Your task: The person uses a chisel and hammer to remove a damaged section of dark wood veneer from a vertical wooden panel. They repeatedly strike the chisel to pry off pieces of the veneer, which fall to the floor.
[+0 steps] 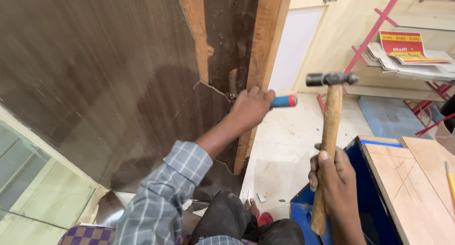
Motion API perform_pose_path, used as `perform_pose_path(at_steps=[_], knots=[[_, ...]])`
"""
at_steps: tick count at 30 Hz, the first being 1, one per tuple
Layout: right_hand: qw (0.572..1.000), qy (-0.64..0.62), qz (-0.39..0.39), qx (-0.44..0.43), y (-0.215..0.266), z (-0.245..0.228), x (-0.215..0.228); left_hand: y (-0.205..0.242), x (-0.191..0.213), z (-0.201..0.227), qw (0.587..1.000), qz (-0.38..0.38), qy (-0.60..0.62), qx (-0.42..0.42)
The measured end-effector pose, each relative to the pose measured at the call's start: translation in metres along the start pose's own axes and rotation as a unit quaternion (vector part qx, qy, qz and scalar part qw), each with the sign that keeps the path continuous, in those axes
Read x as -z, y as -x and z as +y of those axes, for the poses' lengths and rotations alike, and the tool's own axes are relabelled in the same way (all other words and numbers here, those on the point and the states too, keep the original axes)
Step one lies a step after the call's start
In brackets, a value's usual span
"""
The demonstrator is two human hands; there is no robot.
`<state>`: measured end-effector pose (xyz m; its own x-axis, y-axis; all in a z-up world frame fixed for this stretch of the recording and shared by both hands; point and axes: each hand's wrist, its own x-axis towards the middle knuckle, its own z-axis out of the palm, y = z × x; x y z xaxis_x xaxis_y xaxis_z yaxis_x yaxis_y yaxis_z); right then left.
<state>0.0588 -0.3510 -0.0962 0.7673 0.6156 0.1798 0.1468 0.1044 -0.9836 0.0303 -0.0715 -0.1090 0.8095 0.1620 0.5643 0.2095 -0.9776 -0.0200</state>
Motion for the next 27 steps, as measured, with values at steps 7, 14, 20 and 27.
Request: perform_pose_path(at_steps=[7, 14, 20, 27], knots=[[0.996, 0.062, 0.067, -0.021, -0.003, 0.037, -0.008, 0.034, -0.034, 0.009, 0.997, 0.042, -0.033, -0.049], [0.999, 0.009, 0.048, -0.005, -0.035, 0.084, -0.046, 0.068, -0.03, 0.007, 0.991, 0.097, -0.001, -0.096], [0.991, -0.13, 0.017, -0.027, -0.048, 0.09, -0.06, 0.074, -0.022, 0.005, 0.989, 0.094, 0.001, -0.11], [0.989, -0.135, 0.04, -0.032, -0.052, 0.08, -0.066, 0.067, 0.017, -0.025, 0.996, 0.024, -0.023, -0.086]])
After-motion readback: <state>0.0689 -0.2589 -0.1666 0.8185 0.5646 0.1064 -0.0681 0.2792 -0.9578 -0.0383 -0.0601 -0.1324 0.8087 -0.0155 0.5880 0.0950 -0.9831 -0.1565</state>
